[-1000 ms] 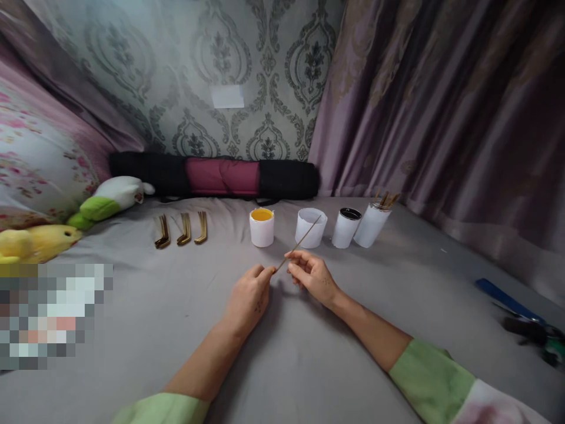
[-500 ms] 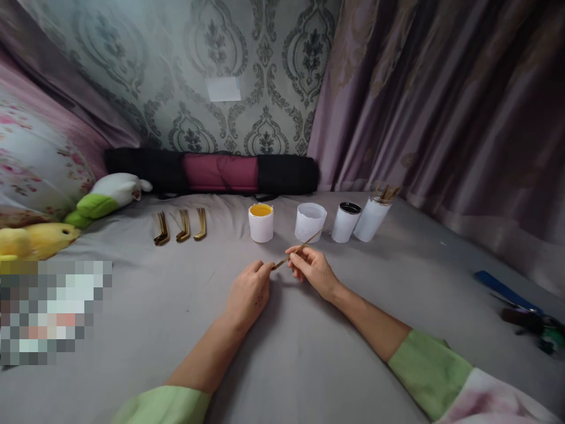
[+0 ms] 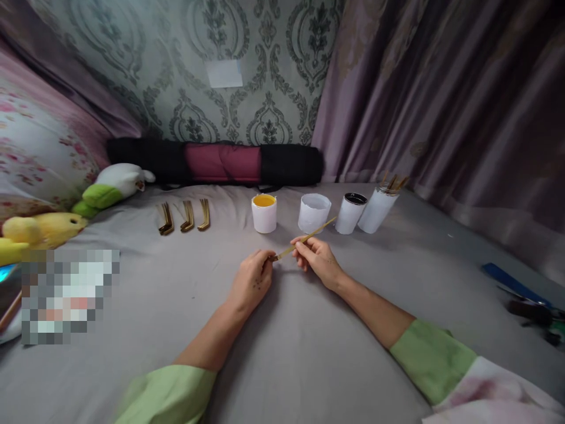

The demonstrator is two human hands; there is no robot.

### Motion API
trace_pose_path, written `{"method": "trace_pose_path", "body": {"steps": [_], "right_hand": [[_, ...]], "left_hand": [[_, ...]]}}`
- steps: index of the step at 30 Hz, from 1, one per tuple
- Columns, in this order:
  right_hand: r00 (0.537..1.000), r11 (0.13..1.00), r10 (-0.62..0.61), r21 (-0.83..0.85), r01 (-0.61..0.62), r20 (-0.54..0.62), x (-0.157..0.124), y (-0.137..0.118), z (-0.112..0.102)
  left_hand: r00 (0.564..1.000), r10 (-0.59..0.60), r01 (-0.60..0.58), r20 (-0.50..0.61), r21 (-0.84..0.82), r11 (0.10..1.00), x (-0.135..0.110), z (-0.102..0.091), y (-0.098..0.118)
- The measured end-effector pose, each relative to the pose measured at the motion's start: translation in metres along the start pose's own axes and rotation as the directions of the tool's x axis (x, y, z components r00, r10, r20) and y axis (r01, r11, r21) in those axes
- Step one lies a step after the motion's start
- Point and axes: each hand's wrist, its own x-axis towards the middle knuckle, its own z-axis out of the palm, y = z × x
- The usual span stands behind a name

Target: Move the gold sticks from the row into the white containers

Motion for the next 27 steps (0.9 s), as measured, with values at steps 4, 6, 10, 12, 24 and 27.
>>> {"method": "trace_pose_path", "body": {"steps": [4,6,10,12,24,27], "right_hand": [[1.0,1.0,-0.006,-0.002,0.006,-0.013,0.0,0.0,0.0],[1.0,1.0,-0.015,-0.005,0.015,-0.027,0.0,0.001,-0.001],[0.998,0.999,-0.03,-0.023,0.029,-0.06,0.002,0.003,-0.001],[0.997,0.999,-0.035,-0.036,0.033,-0.075,0.002,0.003,-0.001],[0.993,0.995,-0.074,-0.078,0.066,-0.095,0.002,0.004,-0.003],[0.992,0.995,-0.074,-0.074,0.067,-0.099,0.002,0.004,-0.002]], "left_hand": [[0.996,-0.084,0.083,-0.01,-0.071,0.994,0.001,0.0,0.001],[0.989,-0.144,0.141,-0.015,-0.124,0.982,0.002,-0.001,0.002],[0.968,-0.252,0.246,0.012,-0.272,0.93,0.003,-0.002,0.005],[0.947,-0.315,0.313,0.061,-0.39,0.866,0.005,-0.002,0.006],[0.799,-0.452,0.547,0.398,-0.792,0.27,0.008,-0.002,0.018],[0.769,-0.402,0.577,0.497,-0.81,0.103,0.008,-0.004,0.018]]}}
